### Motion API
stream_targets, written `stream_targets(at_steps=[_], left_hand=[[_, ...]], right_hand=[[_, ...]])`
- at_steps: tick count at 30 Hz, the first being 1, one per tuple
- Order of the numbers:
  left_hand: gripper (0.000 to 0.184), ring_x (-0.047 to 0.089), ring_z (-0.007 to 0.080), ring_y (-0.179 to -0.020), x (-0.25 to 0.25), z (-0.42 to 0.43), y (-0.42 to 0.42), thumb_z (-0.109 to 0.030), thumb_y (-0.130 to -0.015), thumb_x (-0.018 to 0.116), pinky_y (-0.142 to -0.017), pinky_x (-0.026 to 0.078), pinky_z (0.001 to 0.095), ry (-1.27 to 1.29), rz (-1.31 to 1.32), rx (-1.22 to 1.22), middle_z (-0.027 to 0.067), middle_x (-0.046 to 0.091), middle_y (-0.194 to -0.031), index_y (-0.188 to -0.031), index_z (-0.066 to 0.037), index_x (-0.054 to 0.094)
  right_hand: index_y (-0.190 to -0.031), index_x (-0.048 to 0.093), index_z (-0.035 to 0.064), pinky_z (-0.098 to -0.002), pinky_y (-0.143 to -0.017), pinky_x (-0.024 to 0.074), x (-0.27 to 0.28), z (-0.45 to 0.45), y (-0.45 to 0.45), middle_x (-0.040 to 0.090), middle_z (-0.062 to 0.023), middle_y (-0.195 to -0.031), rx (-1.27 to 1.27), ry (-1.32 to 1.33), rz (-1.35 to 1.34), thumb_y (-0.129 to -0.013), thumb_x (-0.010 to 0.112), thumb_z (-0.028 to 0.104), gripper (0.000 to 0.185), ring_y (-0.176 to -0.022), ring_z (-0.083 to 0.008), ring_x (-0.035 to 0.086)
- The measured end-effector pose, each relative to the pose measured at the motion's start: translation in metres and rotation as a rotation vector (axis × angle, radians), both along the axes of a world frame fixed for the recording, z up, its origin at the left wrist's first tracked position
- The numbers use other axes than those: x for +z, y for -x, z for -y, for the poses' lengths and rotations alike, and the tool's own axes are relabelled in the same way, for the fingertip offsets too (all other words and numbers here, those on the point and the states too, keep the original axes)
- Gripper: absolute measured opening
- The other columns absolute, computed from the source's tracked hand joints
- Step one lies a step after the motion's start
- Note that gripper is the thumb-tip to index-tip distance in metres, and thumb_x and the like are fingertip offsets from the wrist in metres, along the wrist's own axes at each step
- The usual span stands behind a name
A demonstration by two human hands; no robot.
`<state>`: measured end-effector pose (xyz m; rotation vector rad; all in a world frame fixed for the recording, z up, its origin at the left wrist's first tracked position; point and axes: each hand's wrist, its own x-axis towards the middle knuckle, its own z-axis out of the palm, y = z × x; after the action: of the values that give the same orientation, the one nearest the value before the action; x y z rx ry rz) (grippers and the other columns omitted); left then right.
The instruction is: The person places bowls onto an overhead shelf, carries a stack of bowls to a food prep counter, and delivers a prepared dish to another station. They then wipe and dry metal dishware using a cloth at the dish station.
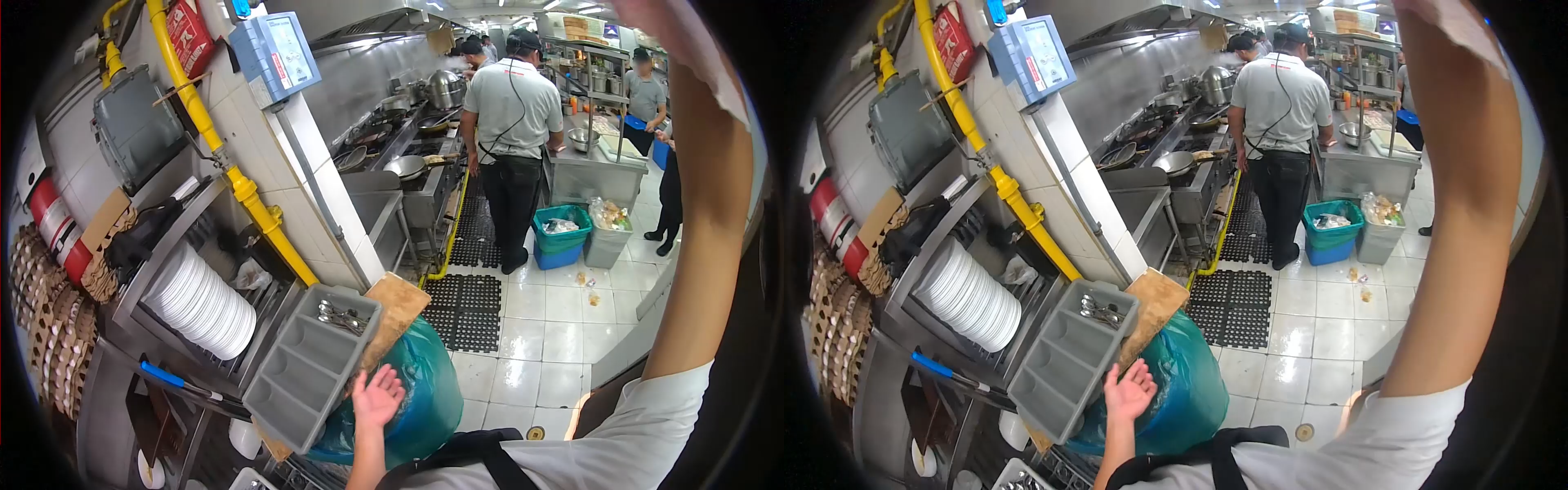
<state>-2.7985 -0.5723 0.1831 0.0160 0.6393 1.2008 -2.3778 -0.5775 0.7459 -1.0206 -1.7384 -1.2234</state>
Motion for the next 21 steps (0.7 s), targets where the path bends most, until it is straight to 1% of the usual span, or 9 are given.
stream_targets(at_steps=[2, 5, 11, 13, 15, 17, 18, 19, 21], left_hand=[[0.051, 0.064, 0.0300, -0.093, 0.000, 0.013, -0.012, -0.043, -0.094, 0.047, -0.083, 0.049, 0.0457, -0.150, 0.102, -0.180, 0.0145, 0.066, -0.108, -0.122, -0.001, 0.056], [0.049, 0.065, 0.0309, -0.094, 0.009, 0.036, -0.024, -0.041, -0.094, 0.047, -0.085, 0.050, 0.0466, -0.182, 0.079, -0.259, 0.0151, 0.067, -0.109, -0.122, -0.001, 0.056], [0.037, 0.066, 0.0287, -0.085, 0.052, 0.083, -0.011, -0.031, -0.091, 0.052, -0.082, 0.052, 0.0434, -0.236, -0.047, -0.129, 0.0139, 0.069, -0.097, -0.111, -0.002, 0.062], [0.036, 0.065, 0.0262, -0.088, 0.092, 0.100, -0.008, -0.028, -0.091, 0.052, -0.083, 0.052, 0.0426, -0.421, -0.249, -0.020, 0.0143, 0.067, -0.100, -0.114, -0.001, 0.057], [0.045, 0.059, 0.0247, -0.105, 0.161, 0.130, -0.021, -0.027, -0.088, 0.055, -0.093, 0.047, 0.0406, -0.852, -0.655, 0.288, 0.0155, 0.059, -0.116, -0.124, -0.001, 0.050], [0.059, 0.048, 0.0237, -0.120, 0.214, 0.156, -0.030, -0.032, -0.086, 0.060, -0.103, 0.038, 0.0376, -1.189, -0.917, 0.650, 0.0150, 0.048, -0.131, -0.132, 0.000, 0.043], [0.062, 0.044, 0.0241, -0.124, 0.232, 0.169, -0.033, -0.031, -0.084, 0.064, -0.105, 0.035, 0.0372, -1.273, -0.931, 0.691, 0.0146, 0.044, -0.134, -0.133, 0.001, 0.042], [0.066, 0.040, 0.0246, -0.128, 0.246, 0.180, -0.034, -0.030, -0.082, 0.067, -0.107, 0.032, 0.0367, -1.361, -0.947, 0.731, 0.0141, 0.040, -0.137, -0.134, 0.001, 0.041], [0.057, 0.046, 0.0229, -0.122, 0.265, 0.196, -0.030, -0.022, -0.085, 0.065, -0.104, 0.035, 0.0347, -1.394, -1.350, 0.837, 0.0128, 0.047, -0.130, -0.131, 0.003, 0.043]], right_hand=[[-0.101, 0.062, 0.0017, -0.0343, -0.076, 0.0525, 0.001, 0.014, 0.017, 0.062, -0.0094, -0.082, 0.002, 0.104, 0.022, -0.083, 0.057, 0.014, 0.023, -0.081, -0.0216, 0.062], [-0.101, 0.062, 0.0014, -0.0342, -0.076, 0.0525, 0.002, 0.033, 0.045, 0.062, -0.0095, -0.082, 0.006, 0.267, 0.068, -0.083, 0.057, 0.014, 0.023, -0.081, -0.0214, 0.062], [-0.101, 0.063, 0.0007, -0.0341, -0.075, 0.0524, 0.005, 0.081, 0.123, 0.063, -0.0097, -0.082, 0.031, 0.601, 0.198, -0.083, 0.056, 0.015, 0.023, -0.082, -0.0210, 0.063], [-0.101, 0.063, 0.0005, -0.0341, -0.075, 0.0524, 0.010, 0.101, 0.156, 0.063, -0.0097, -0.082, 0.040, 0.707, 0.253, -0.083, 0.056, 0.015, 0.024, -0.082, -0.0209, 0.063], [-0.095, 0.065, -0.0028, -0.0333, -0.072, 0.0523, 0.006, 0.147, 0.198, 0.068, -0.0121, -0.088, -0.010, 0.890, 0.273, -0.083, 0.053, 0.014, 0.024, -0.084, -0.0214, 0.065], [-0.093, 0.067, -0.0025, -0.0350, -0.072, 0.0521, -0.011, 0.167, 0.236, 0.068, -0.0131, -0.083, -0.080, 0.995, 0.226, -0.079, 0.052, 0.010, 0.023, -0.081, -0.0230, 0.066], [-0.093, 0.066, -0.0016, -0.0344, -0.074, 0.0513, 0.002, 0.145, 0.211, 0.067, -0.0128, -0.085, 0.359, 1.064, 0.568, -0.075, 0.055, 0.007, 0.023, -0.083, -0.0226, 0.065], [-0.093, 0.065, -0.0004, -0.0340, -0.076, 0.0497, -0.011, 0.143, 0.226, 0.066, -0.0121, -0.087, 0.327, 1.075, 0.444, -0.073, 0.057, 0.007, 0.023, -0.085, -0.0211, 0.063], [-0.097, 0.065, 0.0008, -0.0336, -0.080, 0.0482, -0.018, 0.186, 0.256, 0.067, -0.0128, -0.094, 0.222, 1.196, 0.403, -0.074, 0.057, 0.008, 0.026, -0.089, -0.0207, 0.062]])
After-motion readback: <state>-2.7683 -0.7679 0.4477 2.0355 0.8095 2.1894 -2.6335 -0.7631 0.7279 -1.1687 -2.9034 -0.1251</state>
